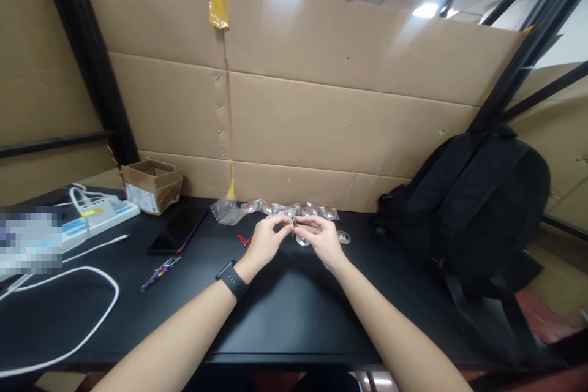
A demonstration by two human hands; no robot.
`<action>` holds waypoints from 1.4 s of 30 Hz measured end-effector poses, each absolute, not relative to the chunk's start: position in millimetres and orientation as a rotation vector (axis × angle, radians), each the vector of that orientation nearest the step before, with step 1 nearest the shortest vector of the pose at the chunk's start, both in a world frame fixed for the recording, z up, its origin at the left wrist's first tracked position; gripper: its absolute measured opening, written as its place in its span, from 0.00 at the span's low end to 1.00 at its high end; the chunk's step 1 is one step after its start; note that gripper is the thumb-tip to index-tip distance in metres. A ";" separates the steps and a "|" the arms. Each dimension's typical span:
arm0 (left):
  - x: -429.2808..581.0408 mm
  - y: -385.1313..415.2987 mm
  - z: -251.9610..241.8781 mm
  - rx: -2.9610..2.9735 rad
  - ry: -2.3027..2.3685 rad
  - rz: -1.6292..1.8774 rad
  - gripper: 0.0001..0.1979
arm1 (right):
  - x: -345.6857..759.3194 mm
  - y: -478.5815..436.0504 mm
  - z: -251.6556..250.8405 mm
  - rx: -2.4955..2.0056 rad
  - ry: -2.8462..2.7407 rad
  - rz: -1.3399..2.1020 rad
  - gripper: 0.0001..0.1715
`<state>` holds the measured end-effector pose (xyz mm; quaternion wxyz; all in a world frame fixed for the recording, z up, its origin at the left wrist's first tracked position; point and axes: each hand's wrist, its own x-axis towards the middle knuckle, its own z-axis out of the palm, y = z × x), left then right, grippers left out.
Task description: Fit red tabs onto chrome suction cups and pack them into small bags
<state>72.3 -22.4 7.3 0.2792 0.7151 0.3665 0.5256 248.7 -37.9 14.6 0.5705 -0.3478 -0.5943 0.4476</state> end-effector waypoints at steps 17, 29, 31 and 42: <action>68.6 -24.1 10.1 2.118 1.037 1.375 0.05 | 251.4 -32.9 7.4 -0.845 -1.340 1.127 0.22; 74.7 -22.4 1.8 2.041 1.139 1.289 0.09 | 249.0 -34.7 9.6 -0.800 -1.363 1.092 0.17; 74.0 -21.2 1.7 2.035 1.105 1.261 0.09 | 249.4 -34.3 9.6 -0.797 -1.372 1.091 0.16; 71.5 -31.4 13.5 2.281 1.283 1.246 0.06 | 249.5 -34.6 9.5 -0.868 -1.415 1.018 0.14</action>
